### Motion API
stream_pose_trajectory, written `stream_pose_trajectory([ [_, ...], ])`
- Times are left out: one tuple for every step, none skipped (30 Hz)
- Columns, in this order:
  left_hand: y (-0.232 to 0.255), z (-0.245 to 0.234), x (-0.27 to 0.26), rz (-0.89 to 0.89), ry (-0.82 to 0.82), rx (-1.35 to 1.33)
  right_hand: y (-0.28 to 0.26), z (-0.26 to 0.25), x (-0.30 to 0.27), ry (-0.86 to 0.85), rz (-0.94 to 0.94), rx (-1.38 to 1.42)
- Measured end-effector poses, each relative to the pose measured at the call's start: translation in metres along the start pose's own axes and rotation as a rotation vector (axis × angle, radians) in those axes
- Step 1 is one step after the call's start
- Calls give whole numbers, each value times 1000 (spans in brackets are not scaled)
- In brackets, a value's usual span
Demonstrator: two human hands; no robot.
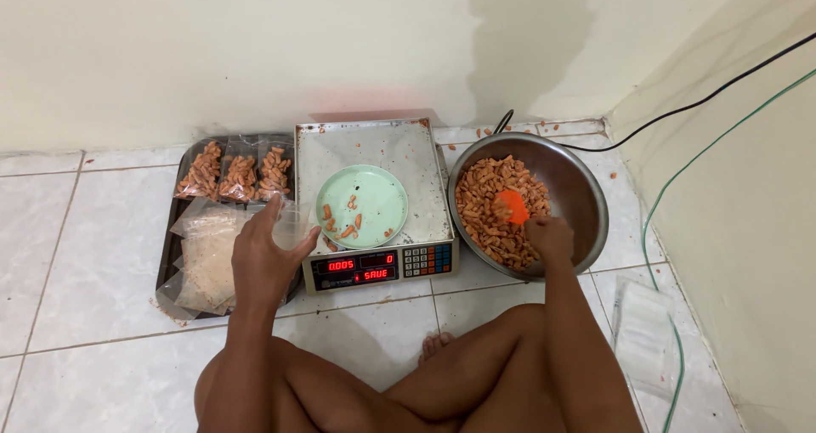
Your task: A person is sitting on the floor, using a spoon to scoop snacks from a large bowl onto a digital scale for weighing, and then transferring them into plastic bags.
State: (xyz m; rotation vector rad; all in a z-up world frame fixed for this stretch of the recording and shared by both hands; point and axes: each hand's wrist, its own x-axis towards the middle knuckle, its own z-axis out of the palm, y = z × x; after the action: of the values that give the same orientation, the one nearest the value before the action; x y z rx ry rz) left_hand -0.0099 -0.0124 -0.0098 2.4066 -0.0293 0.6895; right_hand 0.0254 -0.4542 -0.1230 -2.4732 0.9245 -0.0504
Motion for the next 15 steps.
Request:
stream_pose_trajectory([
  [-1,1,0,-3,0,0,-4,-4,-3,-1,-1,-2],
  [-1,1,-1,12,8,5,-8,-8,-5,25,11,11],
  [-3,1,0,27,16,12,-13,-11,-8,50,23,26],
  [0,2,1,25,17,13,-18,-18,-17,48,22,26],
  [0,1,2,49,33,13,-28,-23,-25,43,-32,44],
  [0,0,3,74,48,12,-38,-28,-33,37,-85,63],
  [-4,5,3,62,58,27,-60,-38,-53,24,-102,65],
  [-8,9,3,96,97,28,-80,-48,-74,3,-238,186],
  [-12,15,2,130,133,28,-99,-59,-95,-19,-369,307],
  [-14,16,1,120,140,40,-108,-53,-103,-31,-381,308],
  [-15,17,1,134,147,42,-116,-48,-111,-38,-449,319],
  [-16,19,1,148,154,44,-124,-43,-120,-45,-517,330],
  [-16,19,0,146,159,52,-125,-31,-121,-49,-523,334],
  [-17,19,0,147,162,46,-125,-19,-123,-105,-585,344],
  [-17,20,-1,147,165,39,-125,-7,-124,-160,-645,352],
])
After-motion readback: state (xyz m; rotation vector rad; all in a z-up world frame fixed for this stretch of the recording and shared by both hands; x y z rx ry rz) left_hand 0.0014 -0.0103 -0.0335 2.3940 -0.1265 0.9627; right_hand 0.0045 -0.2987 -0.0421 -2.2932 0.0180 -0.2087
